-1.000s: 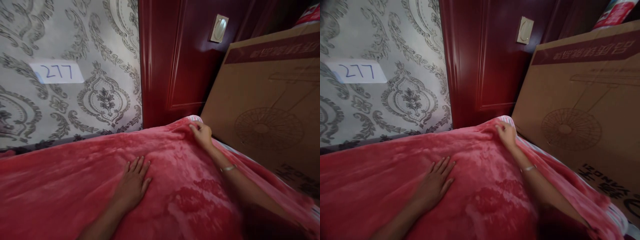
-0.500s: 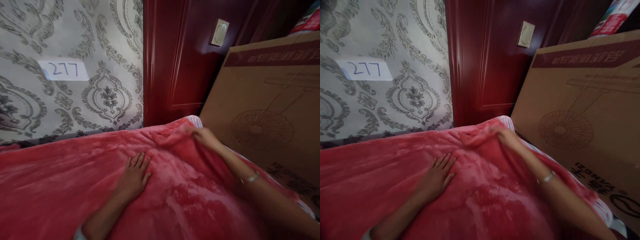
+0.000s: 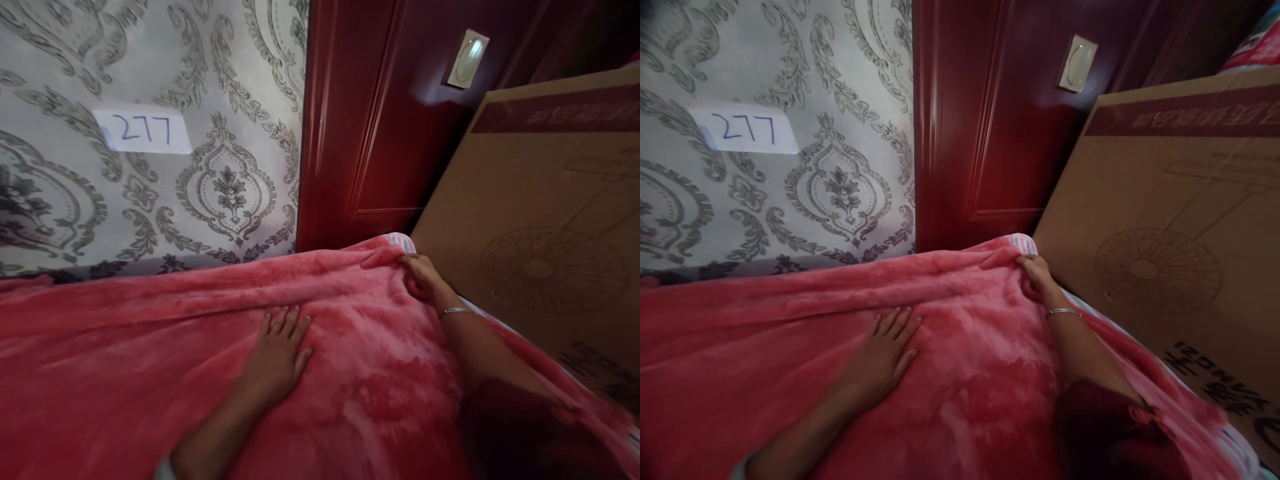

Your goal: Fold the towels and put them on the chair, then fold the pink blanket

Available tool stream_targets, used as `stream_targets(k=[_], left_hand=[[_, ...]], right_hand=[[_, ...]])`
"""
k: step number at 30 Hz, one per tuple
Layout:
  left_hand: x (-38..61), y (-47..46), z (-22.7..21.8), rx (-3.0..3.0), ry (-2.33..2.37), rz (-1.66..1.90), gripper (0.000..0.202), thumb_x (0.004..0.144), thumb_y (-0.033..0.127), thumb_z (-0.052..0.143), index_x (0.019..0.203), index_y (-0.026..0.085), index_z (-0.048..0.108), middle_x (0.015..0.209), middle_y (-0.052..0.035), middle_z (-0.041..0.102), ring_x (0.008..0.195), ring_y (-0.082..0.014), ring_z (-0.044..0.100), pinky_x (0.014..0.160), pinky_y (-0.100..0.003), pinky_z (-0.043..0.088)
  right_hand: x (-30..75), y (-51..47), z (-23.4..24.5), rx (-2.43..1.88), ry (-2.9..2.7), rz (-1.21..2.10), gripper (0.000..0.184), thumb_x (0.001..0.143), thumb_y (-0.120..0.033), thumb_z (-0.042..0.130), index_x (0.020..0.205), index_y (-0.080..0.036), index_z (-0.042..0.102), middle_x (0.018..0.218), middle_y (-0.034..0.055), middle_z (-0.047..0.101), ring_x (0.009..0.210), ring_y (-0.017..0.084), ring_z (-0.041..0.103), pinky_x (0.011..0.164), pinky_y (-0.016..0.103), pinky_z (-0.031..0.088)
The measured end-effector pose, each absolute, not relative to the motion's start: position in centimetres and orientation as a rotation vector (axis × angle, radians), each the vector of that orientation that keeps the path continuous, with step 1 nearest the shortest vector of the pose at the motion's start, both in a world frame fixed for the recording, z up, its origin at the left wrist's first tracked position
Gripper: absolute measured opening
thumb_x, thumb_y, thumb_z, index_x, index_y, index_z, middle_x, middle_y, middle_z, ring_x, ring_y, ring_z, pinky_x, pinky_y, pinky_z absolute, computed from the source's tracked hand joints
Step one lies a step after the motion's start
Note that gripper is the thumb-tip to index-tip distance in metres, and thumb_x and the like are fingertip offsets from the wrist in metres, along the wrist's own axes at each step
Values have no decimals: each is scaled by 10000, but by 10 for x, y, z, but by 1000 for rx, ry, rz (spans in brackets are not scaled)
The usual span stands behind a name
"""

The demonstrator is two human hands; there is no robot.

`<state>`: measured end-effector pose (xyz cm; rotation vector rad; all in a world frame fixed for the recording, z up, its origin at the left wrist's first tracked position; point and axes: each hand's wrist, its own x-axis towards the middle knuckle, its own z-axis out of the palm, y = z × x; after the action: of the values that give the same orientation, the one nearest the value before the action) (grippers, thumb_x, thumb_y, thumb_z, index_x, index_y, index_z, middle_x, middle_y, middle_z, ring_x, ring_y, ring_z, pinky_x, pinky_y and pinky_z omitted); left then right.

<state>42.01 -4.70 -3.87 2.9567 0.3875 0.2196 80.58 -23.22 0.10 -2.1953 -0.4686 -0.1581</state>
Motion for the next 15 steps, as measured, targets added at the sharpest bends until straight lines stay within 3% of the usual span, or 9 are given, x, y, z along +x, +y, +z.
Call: stream_targets(k=[5, 9, 12, 15], left_hand=[[418, -49, -35, 2935, 389, 194, 590, 1016, 455, 409, 1565, 240, 395, 1664, -126, 294, 1533, -356, 274, 1225, -662, 205], [417, -51, -30, 2879, 383, 291, 560, 1011, 452, 436, 1526, 231, 451, 1651, -128, 335, 1513, -346, 313, 1219, -638, 234], [418, -52, -26, 2847, 386, 437, 414, 1010, 356, 432, 1337, 187, 622, 1450, -136, 570, 1336, -313, 504, 1149, -563, 364], [419, -52, -21, 2794, 458, 573, 294, 966, 239, 444, 1092, 175, 701, 1166, -127, 664, 1098, -278, 589, 996, -477, 477]], right_hand=[[783, -212, 28, -2111, -548, 9, 190, 794, -338, 710, 703, -174, 677, 628, 36, 649, 638, 201, 619, 654, 316, 526], [722, -230, 39, -1845, -1113, 316, 211, 809, -381, 657, 816, -191, 750, 823, 33, 740, 757, 209, 671, 742, 331, 567], [676, -267, 41, -1823, -1549, 635, 234, 844, -335, 594, 904, -262, 808, 891, 13, 766, 835, 219, 708, 802, 340, 581], [650, -298, 38, -1877, -1704, 430, 318, 881, -248, 527, 971, -339, 818, 1004, 24, 763, 948, 227, 711, 878, 359, 570]])
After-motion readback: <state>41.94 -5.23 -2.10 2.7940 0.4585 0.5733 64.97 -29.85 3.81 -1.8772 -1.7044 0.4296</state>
